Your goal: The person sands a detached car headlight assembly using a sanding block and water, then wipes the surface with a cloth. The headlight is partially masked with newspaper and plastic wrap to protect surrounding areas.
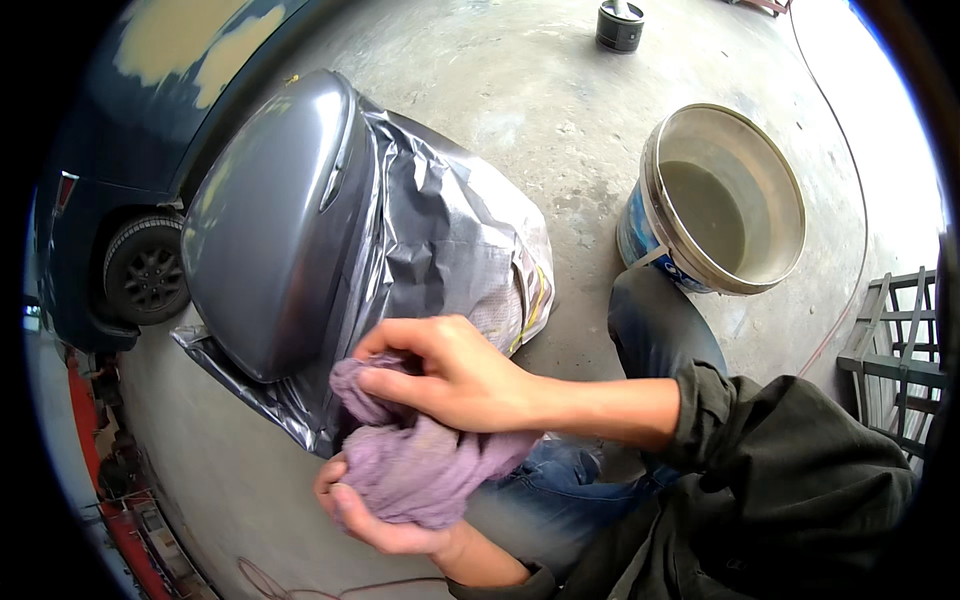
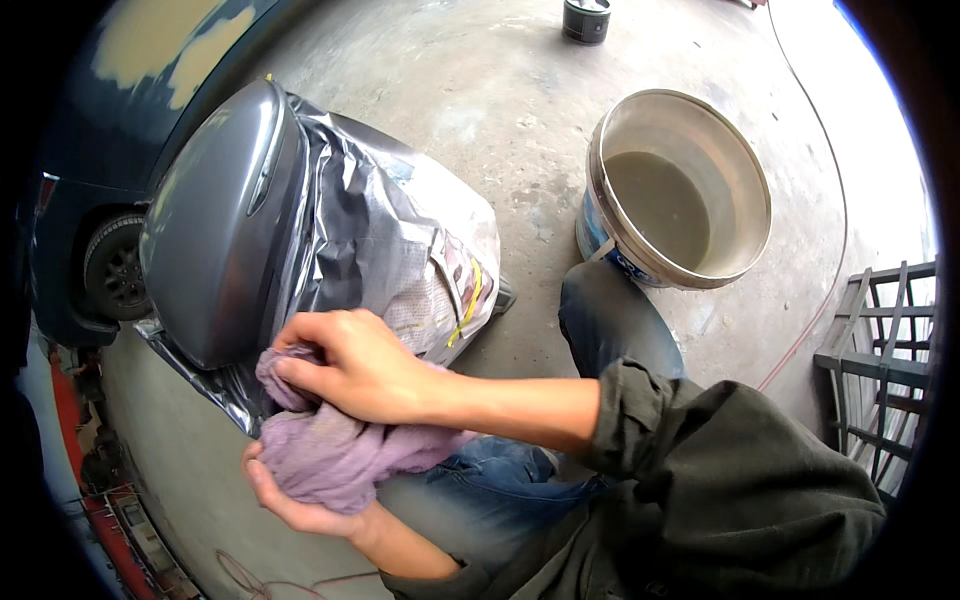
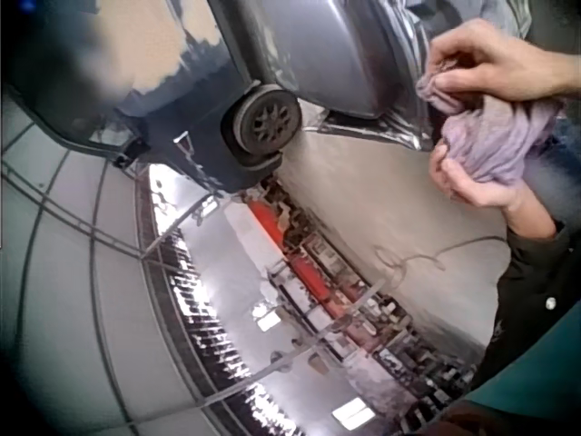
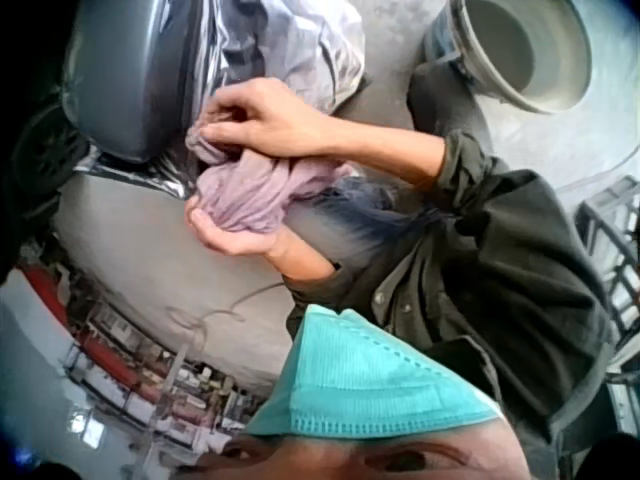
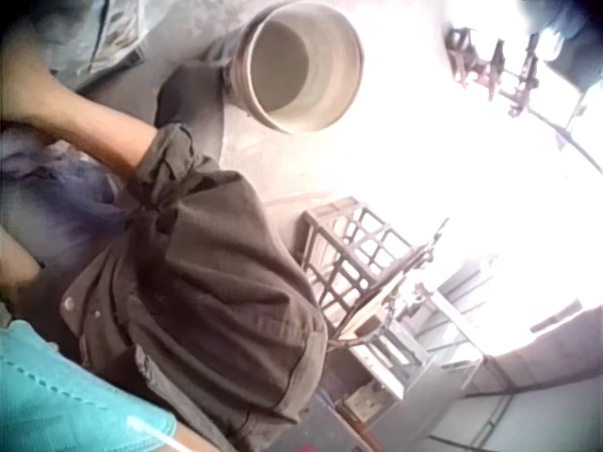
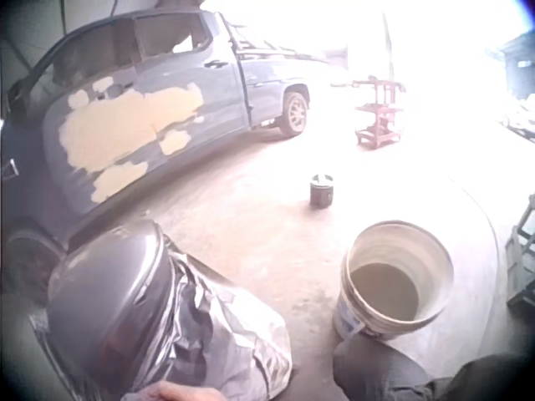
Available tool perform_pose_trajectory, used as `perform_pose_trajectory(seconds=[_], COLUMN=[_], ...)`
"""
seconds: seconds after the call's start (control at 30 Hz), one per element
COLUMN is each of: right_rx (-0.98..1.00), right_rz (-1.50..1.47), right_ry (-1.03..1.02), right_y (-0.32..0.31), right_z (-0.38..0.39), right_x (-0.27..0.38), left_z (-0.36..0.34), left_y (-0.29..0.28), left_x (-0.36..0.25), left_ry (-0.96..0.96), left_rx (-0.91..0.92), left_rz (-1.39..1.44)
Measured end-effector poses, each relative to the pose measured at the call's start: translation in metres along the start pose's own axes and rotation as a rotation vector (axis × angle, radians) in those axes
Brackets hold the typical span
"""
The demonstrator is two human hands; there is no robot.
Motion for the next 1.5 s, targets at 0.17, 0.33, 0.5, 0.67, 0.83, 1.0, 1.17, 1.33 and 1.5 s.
perform_pose_trajectory(seconds=[0.17, 0.33, 0.5, 0.67, 0.83, 1.0, 1.17, 1.33, 1.5], right_rx=[0.241, -0.077, -0.375, -0.612, -0.741, -0.519, -0.198, 0.178, -0.159], right_rz=[-0.298, -0.434, -0.272, -0.176, 0.154, 0.317, 0.613, 0.596, 0.283], right_ry=[-0.102, -0.129, -0.071, -0.177, 0.061, -0.081, -0.26, -0.4, -0.414], right_y=[0.004, -0.02, -0.091, -0.143, -0.123, -0.106, -0.068, -0.034, -0.099], right_z=[0.07, 0.076, 0.037, -0.05, -0.131, -0.113, -0.041, -0.021, -0.045], right_x=[-0.002, -0.027, -0.023, -0.017, -0.029, -0.026, -0.003, 0.008, 0.049], left_z=[0.011, 0.01, -0.005, -0.041, -0.063, -0.054, -0.049, -0.05, -0.046], left_y=[0.025, 0.036, 0.001, -0.031, -0.038, -0.022, -0.018, -0.009, 0.002], left_x=[0.006, -0.007, 0.001, 0.022, 0.042, 0.044, 0.048, 0.045, 0.05], left_ry=[0.003, -0.39, -0.101, 0.111, 0.095, 0.095, 0.115, 0.112, 0.105], left_rx=[0.045, 0.126, -0.043, -0.145, 0.043, 0.007, -0.023, -0.04, -0.076], left_rz=[0.061, 0.303, -0.245, -0.46, -0.496, -0.526, -0.564, -0.522, -0.487])
Point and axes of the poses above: each hand's wrist, its own z-axis away from the middle knuckle, its own y-axis out of the palm, x = y × z, the point moved 2 cm from there along -z, towards the middle knuckle, and after that the axes turned 2 degrees about -y, right-handed, at the moved point
